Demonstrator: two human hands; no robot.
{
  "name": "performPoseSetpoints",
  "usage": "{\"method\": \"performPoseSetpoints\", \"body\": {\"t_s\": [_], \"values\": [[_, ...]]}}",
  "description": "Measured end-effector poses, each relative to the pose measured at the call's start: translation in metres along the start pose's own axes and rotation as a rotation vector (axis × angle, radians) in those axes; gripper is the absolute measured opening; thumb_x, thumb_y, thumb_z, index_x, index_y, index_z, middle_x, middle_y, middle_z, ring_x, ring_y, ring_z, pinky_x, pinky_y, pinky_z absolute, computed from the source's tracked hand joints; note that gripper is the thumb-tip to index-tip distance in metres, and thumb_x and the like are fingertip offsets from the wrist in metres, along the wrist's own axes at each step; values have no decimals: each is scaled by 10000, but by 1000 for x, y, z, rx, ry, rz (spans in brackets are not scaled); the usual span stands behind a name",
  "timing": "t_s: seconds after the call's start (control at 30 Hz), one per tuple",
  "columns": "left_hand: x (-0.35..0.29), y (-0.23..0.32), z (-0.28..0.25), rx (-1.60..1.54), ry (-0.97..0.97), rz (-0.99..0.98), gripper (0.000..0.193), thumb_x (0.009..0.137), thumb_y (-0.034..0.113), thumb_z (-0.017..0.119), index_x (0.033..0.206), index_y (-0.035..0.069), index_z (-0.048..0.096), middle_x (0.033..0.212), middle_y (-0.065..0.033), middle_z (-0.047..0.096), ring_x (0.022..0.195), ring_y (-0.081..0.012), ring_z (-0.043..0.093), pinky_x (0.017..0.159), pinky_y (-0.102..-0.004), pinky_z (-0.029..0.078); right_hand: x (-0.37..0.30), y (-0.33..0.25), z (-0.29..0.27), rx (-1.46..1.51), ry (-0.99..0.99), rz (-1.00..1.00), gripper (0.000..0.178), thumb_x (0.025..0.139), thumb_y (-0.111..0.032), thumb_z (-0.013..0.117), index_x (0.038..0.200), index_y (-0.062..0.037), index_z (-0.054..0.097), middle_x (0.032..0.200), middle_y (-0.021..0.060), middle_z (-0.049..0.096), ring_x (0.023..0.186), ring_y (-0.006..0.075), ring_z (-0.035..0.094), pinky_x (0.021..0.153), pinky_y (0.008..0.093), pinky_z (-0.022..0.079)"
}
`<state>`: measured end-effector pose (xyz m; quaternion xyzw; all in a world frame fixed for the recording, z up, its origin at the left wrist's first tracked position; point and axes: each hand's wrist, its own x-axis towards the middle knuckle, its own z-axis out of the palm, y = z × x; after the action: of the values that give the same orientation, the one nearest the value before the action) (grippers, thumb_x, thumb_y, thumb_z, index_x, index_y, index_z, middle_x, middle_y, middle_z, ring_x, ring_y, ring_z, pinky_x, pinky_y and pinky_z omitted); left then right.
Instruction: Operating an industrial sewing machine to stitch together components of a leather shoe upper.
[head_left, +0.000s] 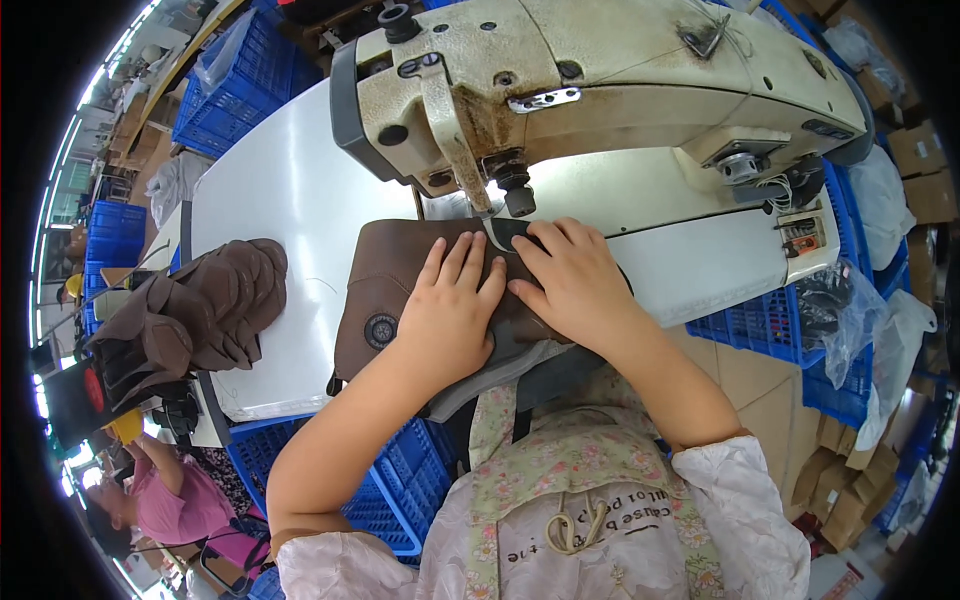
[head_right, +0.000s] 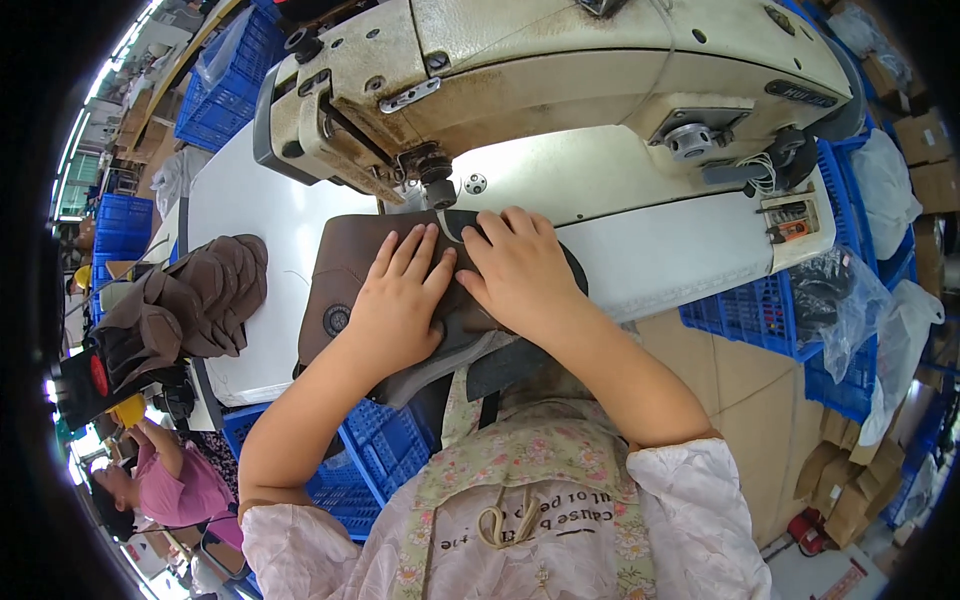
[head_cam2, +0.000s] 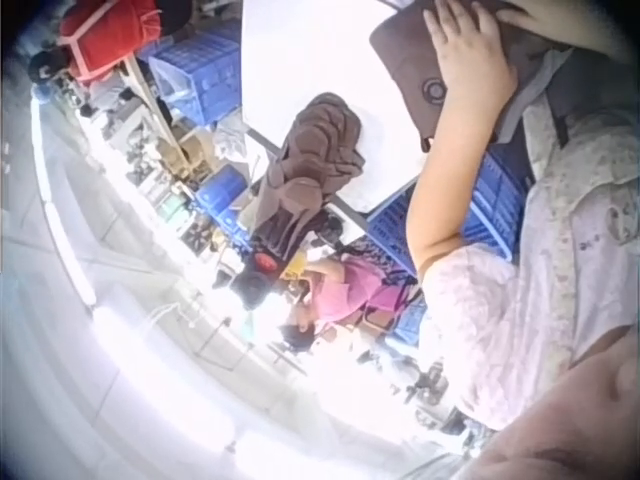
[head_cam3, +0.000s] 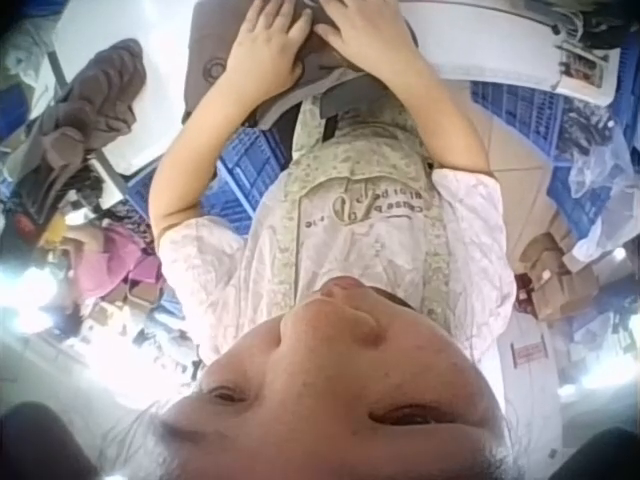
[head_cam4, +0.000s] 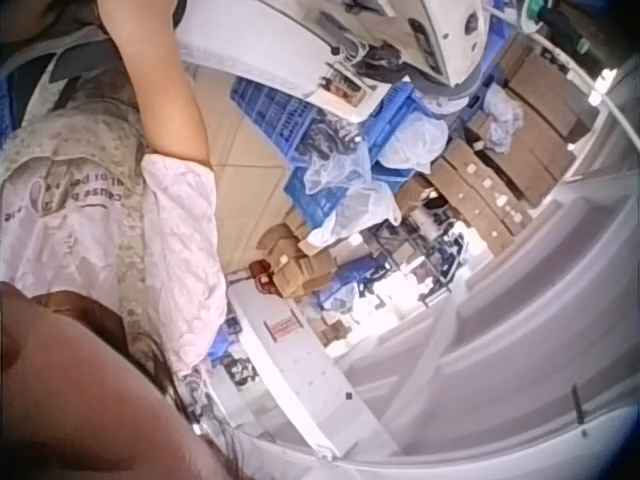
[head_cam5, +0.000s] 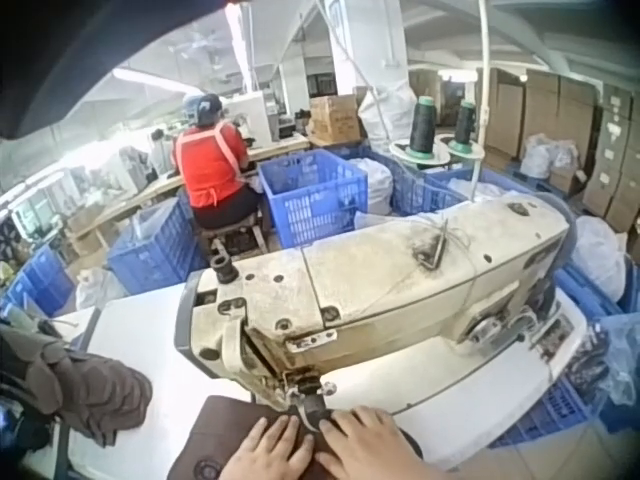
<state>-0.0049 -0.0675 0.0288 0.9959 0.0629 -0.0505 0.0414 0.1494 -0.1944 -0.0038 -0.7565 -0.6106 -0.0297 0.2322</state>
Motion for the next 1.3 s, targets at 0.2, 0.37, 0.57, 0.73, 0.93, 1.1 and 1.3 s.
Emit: {"method": "performPoseSetpoints", "body": {"t_s": [0.2, 0.37, 0.57, 0.73, 0.93, 1.1, 1.3], "values": [[-2, -3, 4, -78, 10, -27, 783, 661, 160, 681, 1395, -15, 473, 1508, -270, 376, 1438, -383, 320, 1206, -511, 199, 3, 1, 1, 57, -13, -32, 446, 799, -323, 739, 1146, -53, 666, 1146, 80, 608, 1086, 261, 538, 925, 411, 423], [-3, -6, 6, -129, 24, -25, 803, 647, 141, 663, 1409, -15, 461, 1514, -269, 368, 1441, -385, 314, 1205, -514, 200, 5, 0, 1, 42, -45, -29, 451, 825, -348, 710, 1159, -48, 668, 1156, 78, 606, 1100, 261, 534, 918, 395, 422], [-3, -7, 7, -172, 31, -28, 853, 629, 136, 661, 1440, 0, 433, 1532, -244, 357, 1446, -376, 309, 1205, -509, 205, 4, 7, -2, 79, -61, -36, 443, 850, -359, 692, 1166, -49, 678, 1228, 77, 609, 1150, 266, 530, 936, 407, 426], [-4, -7, 7, -162, 25, -32, 877, 619, 134, 667, 1455, 25, 427, 1536, -236, 354, 1448, -372, 308, 1206, -505, 207, 3, 16, -1, 95, -65, -87, 417, 865, -347, 679, 1158, -49, 682, 1246, 82, 627, 1158, 272, 542, 929, 418, 439], [-3, -9, 6, -179, 23, -30, 893, 610, 138, 675, 1460, 31, 423, 1535, -235, 354, 1449, -369, 309, 1205, -505, 210, 11, 25, -1, 136, -89, -121, 318, 856, -208, 649, 1135, -62, 689, 1187, 73, 647, 1116, 271, 563, 906, 414, 462], [-3, -10, 7, -174, 15, -28, 893, 607, 138, 671, 1458, 26, 423, 1533, -237, 357, 1448, -369, 311, 1204, -504, 212, 14, 29, 0, 139, -113, -147, 374, 822, -52, 609, 1186, -89, 685, 1181, 84, 660, 1152, 297, 557, 979, 427, 449], [-3, -9, 6, -180, 25, -30, 882, 606, 134, 657, 1452, 22, 434, 1534, -238, 356, 1446, -371, 314, 1203, -502, 213, 14, 30, -1, 115, -97, -183, 335, 823, -86, 578, 1134, -78, 703, 1173, 65, 639, 1099, 270, 561, 953, 419, 457]]}}
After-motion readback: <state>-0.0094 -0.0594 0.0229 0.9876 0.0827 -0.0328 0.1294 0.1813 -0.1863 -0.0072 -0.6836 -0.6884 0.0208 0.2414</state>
